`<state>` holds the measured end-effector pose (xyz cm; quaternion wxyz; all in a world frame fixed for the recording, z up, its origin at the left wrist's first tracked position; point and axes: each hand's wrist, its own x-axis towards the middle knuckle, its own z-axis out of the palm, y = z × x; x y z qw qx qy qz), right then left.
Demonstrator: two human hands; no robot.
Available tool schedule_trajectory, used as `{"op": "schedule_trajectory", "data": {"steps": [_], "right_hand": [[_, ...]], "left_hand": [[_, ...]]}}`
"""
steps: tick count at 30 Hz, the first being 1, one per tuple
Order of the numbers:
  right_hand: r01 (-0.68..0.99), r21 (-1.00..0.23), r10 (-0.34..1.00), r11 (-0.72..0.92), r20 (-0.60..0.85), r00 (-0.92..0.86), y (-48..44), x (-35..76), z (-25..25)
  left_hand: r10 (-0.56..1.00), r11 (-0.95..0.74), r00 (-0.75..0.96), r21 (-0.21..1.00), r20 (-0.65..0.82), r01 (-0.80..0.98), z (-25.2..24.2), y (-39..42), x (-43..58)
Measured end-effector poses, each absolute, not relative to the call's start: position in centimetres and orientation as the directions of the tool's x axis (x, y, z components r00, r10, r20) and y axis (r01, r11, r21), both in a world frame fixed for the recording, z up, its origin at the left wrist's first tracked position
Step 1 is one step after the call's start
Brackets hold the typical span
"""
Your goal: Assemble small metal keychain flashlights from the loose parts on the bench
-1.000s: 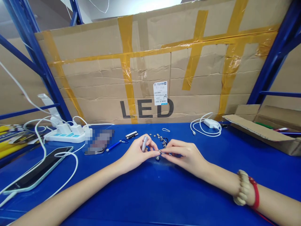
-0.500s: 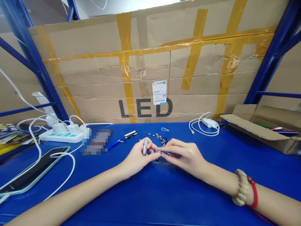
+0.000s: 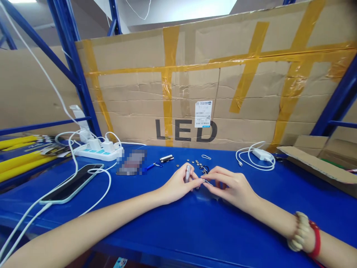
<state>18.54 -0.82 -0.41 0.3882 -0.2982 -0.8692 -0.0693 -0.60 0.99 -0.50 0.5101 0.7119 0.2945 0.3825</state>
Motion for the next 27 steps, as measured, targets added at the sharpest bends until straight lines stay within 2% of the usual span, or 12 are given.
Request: {"op": "schedule_trajectory", "data": {"steps": [7,12,15,17,21,24,27], "right_hand": [[0.633,-0.094,0.489,0.768,0.724,-0.486,-0.8,18.3,-0.4],[0.636,-0.037,0.447,0.771,0.743,-0.499,-0.8,18.3,-0.3],[0.635,-0.005,0.420,0.772,0.753,-0.506,-0.8,18.3,-0.3],[0.636,-0.014,0.425,0.772,0.756,-0.499,-0.9,18.3,-0.3],[0.605,-0.175,0.500,0.777,0.756,-0.423,-0.9,18.3,-0.3],[0.569,-0.290,0.561,0.770,0.733,-0.385,-1.0,18.3,-0.2],[0.532,-0.341,0.585,0.775,0.704,-0.402,-1.1,18.4,-0.1]], "left_hand": [[0.892,-0.073,0.437,0.992,0.111,-0.104,-0.4,2.2,-0.8],[0.888,-0.075,0.448,0.994,0.105,-0.084,-0.4,1.9,-0.6],[0.872,-0.161,0.462,0.986,0.158,-0.034,-0.3,1.3,-0.4],[0.844,-0.303,0.480,0.951,0.240,0.056,-0.2,1.0,-0.5],[0.777,-0.540,0.512,0.806,0.367,0.242,0.0,0.6,-0.6],[0.737,-0.620,0.553,0.715,0.390,0.323,0.1,0.5,-0.6],[0.712,-0.663,0.579,0.652,0.397,0.367,0.0,0.6,-0.6]]}}
